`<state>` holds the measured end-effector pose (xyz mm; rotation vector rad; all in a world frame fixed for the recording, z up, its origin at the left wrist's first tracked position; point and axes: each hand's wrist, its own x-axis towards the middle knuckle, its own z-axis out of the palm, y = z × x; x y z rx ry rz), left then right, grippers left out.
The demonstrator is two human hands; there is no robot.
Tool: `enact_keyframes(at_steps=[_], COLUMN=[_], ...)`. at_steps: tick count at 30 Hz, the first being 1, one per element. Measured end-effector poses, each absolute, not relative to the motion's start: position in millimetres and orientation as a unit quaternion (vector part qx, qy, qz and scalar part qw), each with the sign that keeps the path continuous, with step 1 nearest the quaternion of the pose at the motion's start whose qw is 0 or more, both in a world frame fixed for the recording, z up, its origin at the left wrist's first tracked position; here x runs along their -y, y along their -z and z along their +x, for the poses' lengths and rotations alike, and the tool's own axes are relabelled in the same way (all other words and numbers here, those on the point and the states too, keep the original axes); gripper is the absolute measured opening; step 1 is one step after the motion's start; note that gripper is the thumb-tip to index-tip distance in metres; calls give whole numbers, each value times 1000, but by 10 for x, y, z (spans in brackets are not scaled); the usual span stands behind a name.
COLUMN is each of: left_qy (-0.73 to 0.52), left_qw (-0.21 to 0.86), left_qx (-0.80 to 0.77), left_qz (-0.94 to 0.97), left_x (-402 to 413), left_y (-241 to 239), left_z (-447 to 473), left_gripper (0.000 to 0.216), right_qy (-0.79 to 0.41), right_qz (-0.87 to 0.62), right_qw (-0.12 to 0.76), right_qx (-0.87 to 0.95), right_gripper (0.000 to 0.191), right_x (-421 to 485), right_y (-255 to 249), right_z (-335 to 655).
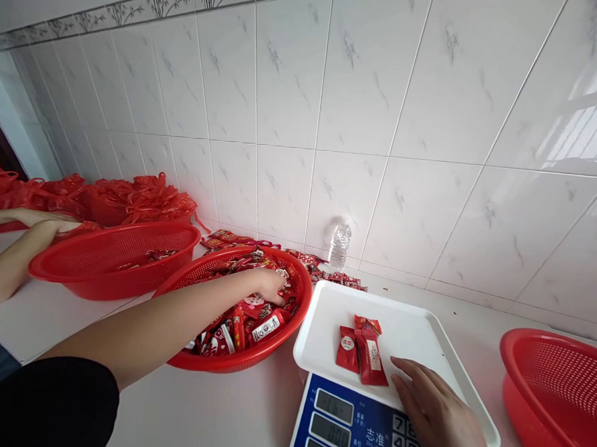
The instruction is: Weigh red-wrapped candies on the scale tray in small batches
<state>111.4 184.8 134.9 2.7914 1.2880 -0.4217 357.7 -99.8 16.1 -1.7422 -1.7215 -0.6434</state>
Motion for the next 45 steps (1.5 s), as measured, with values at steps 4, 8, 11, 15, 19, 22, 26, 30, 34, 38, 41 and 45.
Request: enact_keyframes(at_steps=[4, 8, 11, 15, 19, 22, 26, 30, 34, 38, 41, 45], left_qy=[103, 28, -11, -62, -47, -10, 7, 16, -2, -74, -63, 40], left_qw=[30, 58, 101, 289, 407, 382, 268, 244, 247, 238, 271, 302], left_qx=[-406, -400, -392, -316, -256, -254, -259, -251, -247, -248, -218, -151], left_qz=[907, 914, 914, 901, 876, 888, 928, 937, 937, 936, 935, 940], left_x=[-1863, -1881, -1853, -1713, -1511, -1373, -1231, -1128, -1026, -818, -564, -228], left_y=[-1430, -1660, -1867, -1921, -1688, -1511, -1409, -1345, -1316, -1379, -1400, -1348], left_z=[1107, 1117, 1140, 1234, 1419, 1566, 1714, 1842, 1969, 2055, 2075, 2049], left_gripper=[18, 16, 21, 27, 32, 36, 35, 32, 34, 40, 53, 83], right_qy=[242, 231, 221, 196, 163, 156, 162, 168, 164, 148, 167, 186], right_qz=[-660, -662, -665, -677, -703, -705, -695, -691, -687, -692, -679, -584], right_qw=[299, 295, 296, 303, 314, 317, 314, 317, 324, 355, 405, 435], right_qx=[645, 649, 649, 641, 618, 615, 626, 627, 629, 611, 588, 660], right_gripper=[24, 24, 24, 25, 29, 29, 27, 27, 26, 27, 37, 48], right_x=[1007, 1007, 1004, 1007, 1011, 1011, 1016, 1019, 1016, 1012, 1030, 1113], right_y=[-151, -144, -146, -160, -192, -221, -252, -266, -280, -291, -305, -385], right_z=[3579, 3587, 3591, 3563, 3494, 3464, 3462, 3468, 3468, 3452, 3426, 3379])
